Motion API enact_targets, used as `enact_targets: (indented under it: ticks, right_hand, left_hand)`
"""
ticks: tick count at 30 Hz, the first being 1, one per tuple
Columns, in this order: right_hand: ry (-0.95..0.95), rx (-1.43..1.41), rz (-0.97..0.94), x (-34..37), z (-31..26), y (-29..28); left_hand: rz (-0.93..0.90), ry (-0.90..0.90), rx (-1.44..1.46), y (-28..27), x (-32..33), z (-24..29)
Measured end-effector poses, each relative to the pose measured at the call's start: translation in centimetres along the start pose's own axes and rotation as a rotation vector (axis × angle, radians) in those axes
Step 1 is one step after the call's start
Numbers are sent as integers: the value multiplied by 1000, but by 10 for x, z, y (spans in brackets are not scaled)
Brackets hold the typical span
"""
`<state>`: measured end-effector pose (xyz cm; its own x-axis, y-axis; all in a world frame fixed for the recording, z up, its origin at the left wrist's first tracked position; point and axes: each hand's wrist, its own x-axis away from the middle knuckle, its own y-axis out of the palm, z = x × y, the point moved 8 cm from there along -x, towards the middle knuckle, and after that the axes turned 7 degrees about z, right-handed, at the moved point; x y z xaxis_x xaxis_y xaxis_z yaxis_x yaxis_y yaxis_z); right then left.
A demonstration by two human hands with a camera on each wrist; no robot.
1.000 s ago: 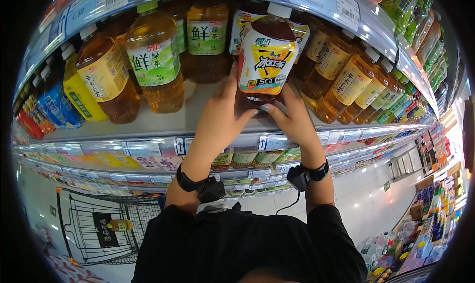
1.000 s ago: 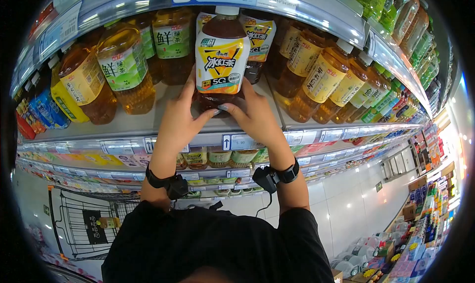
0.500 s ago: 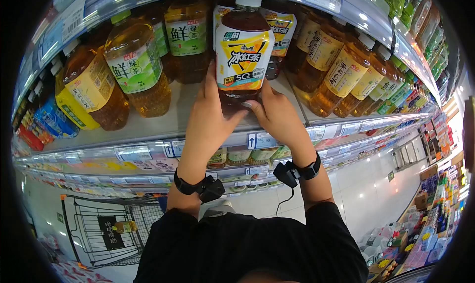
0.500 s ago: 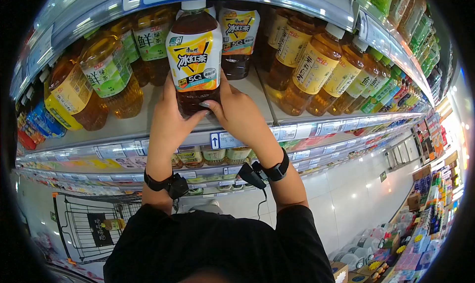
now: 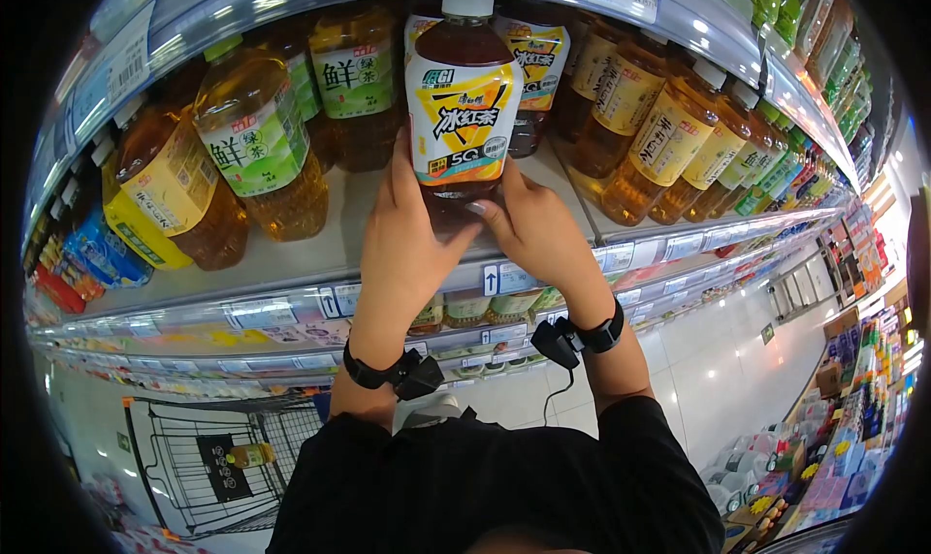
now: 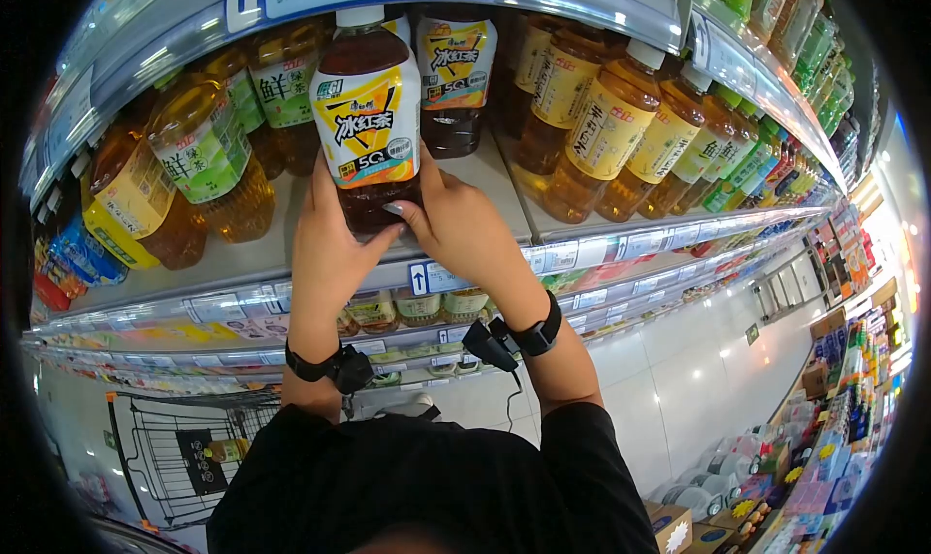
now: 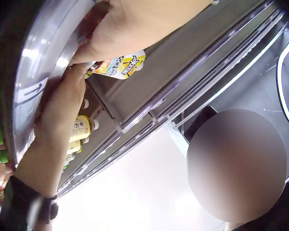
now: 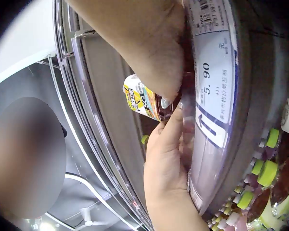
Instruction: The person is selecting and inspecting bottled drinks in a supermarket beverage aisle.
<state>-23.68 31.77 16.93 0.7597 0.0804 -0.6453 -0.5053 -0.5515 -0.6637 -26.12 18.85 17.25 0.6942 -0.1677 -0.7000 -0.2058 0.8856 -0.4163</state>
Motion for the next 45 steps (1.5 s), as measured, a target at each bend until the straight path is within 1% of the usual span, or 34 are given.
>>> enact_targets:
  ticks: [5, 8, 11, 14, 20, 23, 29, 32, 35, 38, 39, 42, 43, 45]
  right_hand:
    - [6, -9, 2, 1, -2, 1]
    - [19, 2, -32, 1, -3, 0]
    - [57, -33, -36, 1, -3, -1]
    - [36, -18, -61, 1, -5, -1]
    - [41, -42, -83, 2, -5, -2]
    - [23, -49, -90, 2, -9, -3]
    - [19, -55, -50, 3, -8, -3]
    - [86, -126, -74, 0, -3, -7]
    - [-157, -30, 286, -7, -1, -39]
    - [98, -401, 493, -20, 27, -61]
    - [152, -400, 538, -26, 29, -70]
    - [323, -492, 440, -43, 69, -60]
    - [268, -310, 299, -57, 98, -48]
    - [252, -270, 375, -64, 97, -46]
  left_hand:
    - [-16, -8, -40, 0, 2, -1]
    - [92, 82, -54, -7, 2, 5]
    - [77, 54, -38, -7, 2, 4]
    - [55, 22, -40, -5, 3, 0]
    - [81, 76, -74, -6, 4, 4]
    - [32, 65, -64, -5, 6, 4]
    - [77, 62, -56, -9, 6, 7]
    - [85, 100, -61, -10, 7, 7]
    - [93, 133, -71, -11, 7, 10]
    - [9, 61, -31, -5, 9, 3]
    - [11, 58, -34, -5, 9, 3]
    - [12, 63, -36, -6, 10, 3]
    - [17, 78, -35, -6, 9, 3]
    - [31, 110, -50, -8, 9, 5]
